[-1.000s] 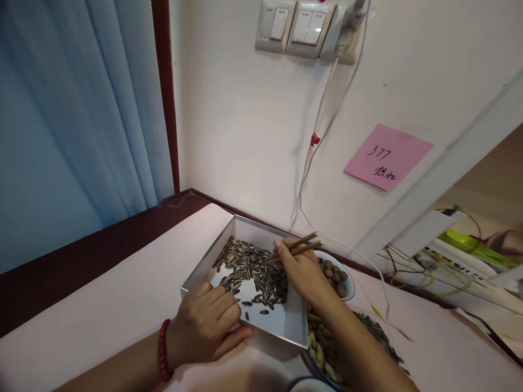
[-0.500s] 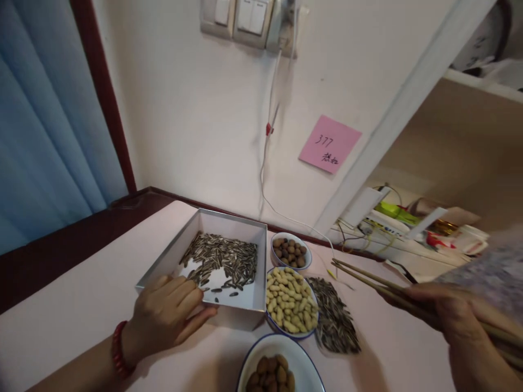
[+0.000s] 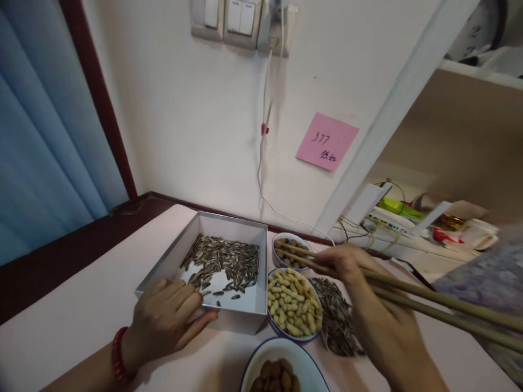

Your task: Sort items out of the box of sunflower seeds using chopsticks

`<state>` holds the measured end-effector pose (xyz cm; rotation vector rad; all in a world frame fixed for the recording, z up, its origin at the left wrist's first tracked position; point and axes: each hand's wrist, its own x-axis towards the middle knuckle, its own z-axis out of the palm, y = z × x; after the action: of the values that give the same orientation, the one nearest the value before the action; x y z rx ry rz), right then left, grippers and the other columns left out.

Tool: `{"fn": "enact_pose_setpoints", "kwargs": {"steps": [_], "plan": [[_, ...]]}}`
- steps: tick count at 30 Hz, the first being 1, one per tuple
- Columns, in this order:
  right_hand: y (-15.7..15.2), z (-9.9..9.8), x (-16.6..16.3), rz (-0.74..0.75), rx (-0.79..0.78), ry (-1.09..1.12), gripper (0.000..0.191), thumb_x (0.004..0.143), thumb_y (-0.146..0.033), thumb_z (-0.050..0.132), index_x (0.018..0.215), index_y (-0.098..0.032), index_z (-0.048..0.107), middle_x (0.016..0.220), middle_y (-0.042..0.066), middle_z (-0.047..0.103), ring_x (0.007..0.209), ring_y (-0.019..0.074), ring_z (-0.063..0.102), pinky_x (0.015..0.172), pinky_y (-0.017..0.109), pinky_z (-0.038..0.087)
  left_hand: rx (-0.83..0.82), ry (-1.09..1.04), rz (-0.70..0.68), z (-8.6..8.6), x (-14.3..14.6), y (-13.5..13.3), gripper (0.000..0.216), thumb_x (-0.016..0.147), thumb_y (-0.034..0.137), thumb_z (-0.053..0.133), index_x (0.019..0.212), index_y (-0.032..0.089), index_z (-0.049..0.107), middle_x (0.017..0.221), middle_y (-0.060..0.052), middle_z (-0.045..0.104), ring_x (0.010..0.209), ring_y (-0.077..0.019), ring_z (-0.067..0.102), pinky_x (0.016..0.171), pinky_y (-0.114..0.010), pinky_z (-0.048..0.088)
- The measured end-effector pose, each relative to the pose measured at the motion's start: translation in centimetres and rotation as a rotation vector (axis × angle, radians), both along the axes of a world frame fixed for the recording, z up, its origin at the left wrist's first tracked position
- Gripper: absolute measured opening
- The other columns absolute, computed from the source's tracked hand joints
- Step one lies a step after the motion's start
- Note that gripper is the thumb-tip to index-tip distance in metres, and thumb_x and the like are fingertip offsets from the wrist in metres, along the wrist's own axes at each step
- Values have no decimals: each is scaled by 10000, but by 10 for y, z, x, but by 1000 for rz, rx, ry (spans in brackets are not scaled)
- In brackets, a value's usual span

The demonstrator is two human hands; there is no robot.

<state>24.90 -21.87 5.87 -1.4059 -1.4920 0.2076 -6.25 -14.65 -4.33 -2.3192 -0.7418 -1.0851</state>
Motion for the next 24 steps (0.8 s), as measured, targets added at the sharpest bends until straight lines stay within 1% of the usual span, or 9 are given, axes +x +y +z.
{"fn": "enact_pose_setpoints", "kwargs": {"steps": [3,5,7,10,14,16,18,21,24], "plan": [[34,6,-44,132,-94,-118,303,953,-474,446,936,-249,649,932,26,658,906,199,622,795,311,508,-17,-3,8,-2,0,0,312,840,396,612,650,211,448,583,16,453,592,-170,378,612,-329,262],[60,3,-64,218,-173,-226,337,966,-476,408,897,-232,629,884,22,643,864,182,597,773,299,471,-22,-3,8,-3,-1,1,321,839,402,614,649,212,439,583,16,452,591,-170,374,603,-332,251],[89,-6,-76,286,-245,-318,356,976,-460,376,869,-214,609,873,29,633,836,178,578,754,298,442,-30,-3,3,-3,-1,1,329,837,407,617,648,211,431,584,18,454,591,-168,373,595,-335,240],[129,-24,-87,361,-281,-381,319,962,-406,409,819,-203,609,841,34,624,804,179,564,733,301,408,-44,-11,-9,-4,-1,0,335,837,408,617,648,209,425,586,21,456,592,-163,373,591,-337,234],[164,-40,-101,448,-301,-417,302,930,-359,458,710,-197,587,739,27,599,743,175,543,727,300,384,-53,-31,-12,-3,0,-1,339,840,409,611,645,207,420,582,23,450,584,-159,361,580,-336,214],[169,-40,-107,490,-323,-406,325,926,-374,462,672,-198,565,676,12,569,698,167,526,692,290,381,-52,-35,-16,-3,0,-1,342,838,407,613,644,205,418,582,24,449,581,-156,356,576,-335,208],[166,-34,-112,528,-334,-369,346,935,-410,443,684,-201,555,663,2,550,688,163,514,672,284,386,-57,-29,-18,-4,0,-1,339,841,405,610,646,204,419,583,24,452,581,-154,357,577,-337,209],[152,-24,-122,587,-347,-281,361,956,-460,399,773,-206,577,751,6,580,751,161,533,707,285,418,-59,-23,-20,-5,0,-2,337,848,413,597,648,204,425,581,21,452,581,-156,361,575,-341,208],[137,-24,-135,715,-428,-203,378,964,-480,379,840,-209,611,789,8,620,758,149,571,699,268,460,-55,-23,-18,-4,-1,-2,341,849,415,598,644,203,426,581,19,457,585,-157,368,574,-343,210]]}}
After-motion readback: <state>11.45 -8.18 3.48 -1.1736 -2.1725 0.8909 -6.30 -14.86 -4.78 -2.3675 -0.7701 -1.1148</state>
